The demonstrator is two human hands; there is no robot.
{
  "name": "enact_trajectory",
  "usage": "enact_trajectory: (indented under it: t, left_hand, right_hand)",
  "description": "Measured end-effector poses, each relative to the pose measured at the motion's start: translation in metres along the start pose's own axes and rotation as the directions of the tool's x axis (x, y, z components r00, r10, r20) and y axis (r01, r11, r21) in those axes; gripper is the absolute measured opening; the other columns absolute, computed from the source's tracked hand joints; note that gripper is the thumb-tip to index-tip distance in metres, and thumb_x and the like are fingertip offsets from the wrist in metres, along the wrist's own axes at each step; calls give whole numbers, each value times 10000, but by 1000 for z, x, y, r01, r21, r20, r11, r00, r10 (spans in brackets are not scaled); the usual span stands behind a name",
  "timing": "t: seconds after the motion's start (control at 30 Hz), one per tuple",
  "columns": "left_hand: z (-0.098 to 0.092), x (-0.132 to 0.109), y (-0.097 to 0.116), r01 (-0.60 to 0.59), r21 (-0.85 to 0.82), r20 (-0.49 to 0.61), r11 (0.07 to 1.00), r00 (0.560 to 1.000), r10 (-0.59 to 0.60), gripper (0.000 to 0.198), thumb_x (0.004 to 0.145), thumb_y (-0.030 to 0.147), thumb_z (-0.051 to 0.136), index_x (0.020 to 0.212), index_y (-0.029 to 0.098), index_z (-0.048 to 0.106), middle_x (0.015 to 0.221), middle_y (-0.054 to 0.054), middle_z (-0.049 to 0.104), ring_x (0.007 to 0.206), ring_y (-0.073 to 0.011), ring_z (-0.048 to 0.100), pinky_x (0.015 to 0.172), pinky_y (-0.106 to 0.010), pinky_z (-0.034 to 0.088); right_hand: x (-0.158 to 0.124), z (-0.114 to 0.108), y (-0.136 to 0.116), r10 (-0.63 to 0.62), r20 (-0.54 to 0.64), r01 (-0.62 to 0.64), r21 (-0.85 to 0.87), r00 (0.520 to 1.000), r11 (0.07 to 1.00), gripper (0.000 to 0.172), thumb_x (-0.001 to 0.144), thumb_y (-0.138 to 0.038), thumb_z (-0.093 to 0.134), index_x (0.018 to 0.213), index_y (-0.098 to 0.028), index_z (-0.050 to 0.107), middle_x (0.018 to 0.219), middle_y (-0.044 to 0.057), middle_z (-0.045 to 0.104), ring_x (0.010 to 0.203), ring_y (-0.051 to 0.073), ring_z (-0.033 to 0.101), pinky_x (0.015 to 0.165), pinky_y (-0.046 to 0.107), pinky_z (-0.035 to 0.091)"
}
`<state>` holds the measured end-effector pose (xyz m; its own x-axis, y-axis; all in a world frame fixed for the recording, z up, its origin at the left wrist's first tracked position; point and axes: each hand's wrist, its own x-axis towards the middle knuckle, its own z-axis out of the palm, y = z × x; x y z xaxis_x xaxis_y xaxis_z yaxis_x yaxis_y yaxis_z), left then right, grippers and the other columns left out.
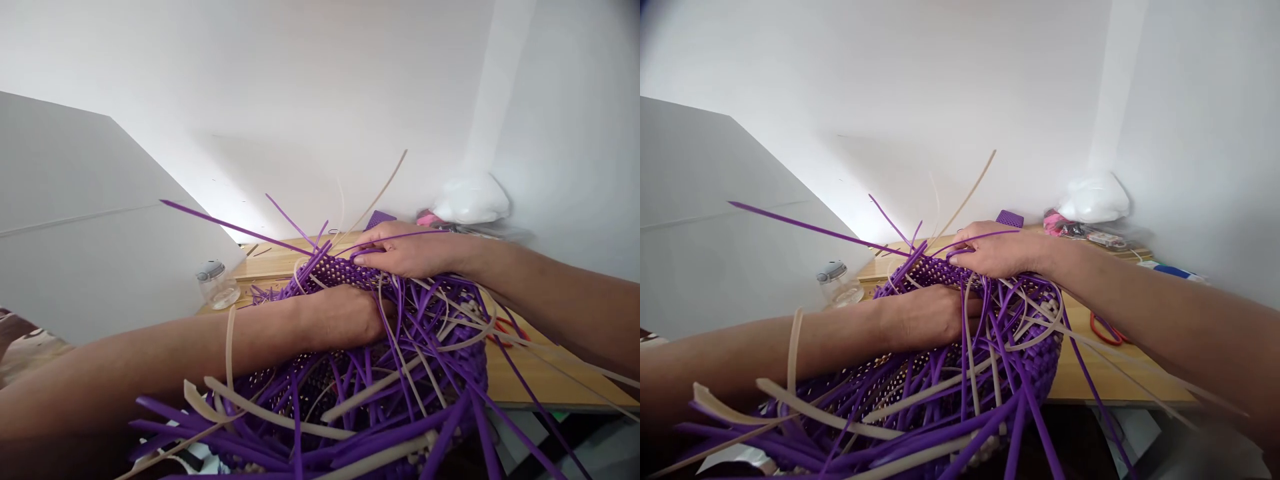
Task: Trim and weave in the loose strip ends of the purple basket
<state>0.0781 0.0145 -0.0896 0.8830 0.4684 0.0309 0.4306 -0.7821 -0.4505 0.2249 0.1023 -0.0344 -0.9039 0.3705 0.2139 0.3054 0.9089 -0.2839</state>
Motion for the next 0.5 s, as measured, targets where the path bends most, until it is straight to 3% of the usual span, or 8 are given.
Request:
enact_trajectory:
  t: [0.13,0.27,0.4,0.5]
  left_hand:
    - [-5,-5,0,54,178,41,983,997,-62,183,907,67,544,891,115,720,967,-125,723,863,-230,681,819,-384,555]
    - [-2,-3,-1,47,240,80,970,995,-68,220,914,64,516,928,128,726,993,-123,734,855,-225,683,784,-368,543]
    - [4,2,-4,-3,211,80,977,997,-14,202,881,52,554,852,138,735,863,-95,743,754,-221,686,669,-362,533]
    - [8,3,-6,-9,193,40,981,999,2,218,857,27,565,773,142,730,798,-85,743,724,-216,683,648,-353,526]
  right_hand:
    - [-1,2,5,27,46,-27,6,999,1000,313,921,-374,477,1033,-248,739,976,22,751,799,183,641,727,297,451]
    - [-1,4,6,80,18,-79,-57,997,995,330,888,-418,507,1086,-287,736,984,21,748,768,181,638,702,307,436]
    - [4,7,-12,30,-67,-42,-174,997,984,240,828,-337,542,863,-210,742,832,50,727,693,176,590,634,310,389]
    - [9,9,-26,-34,-53,17,-288,998,957,155,762,-223,535,674,-188,658,689,49,670,599,157,518,587,318,336]
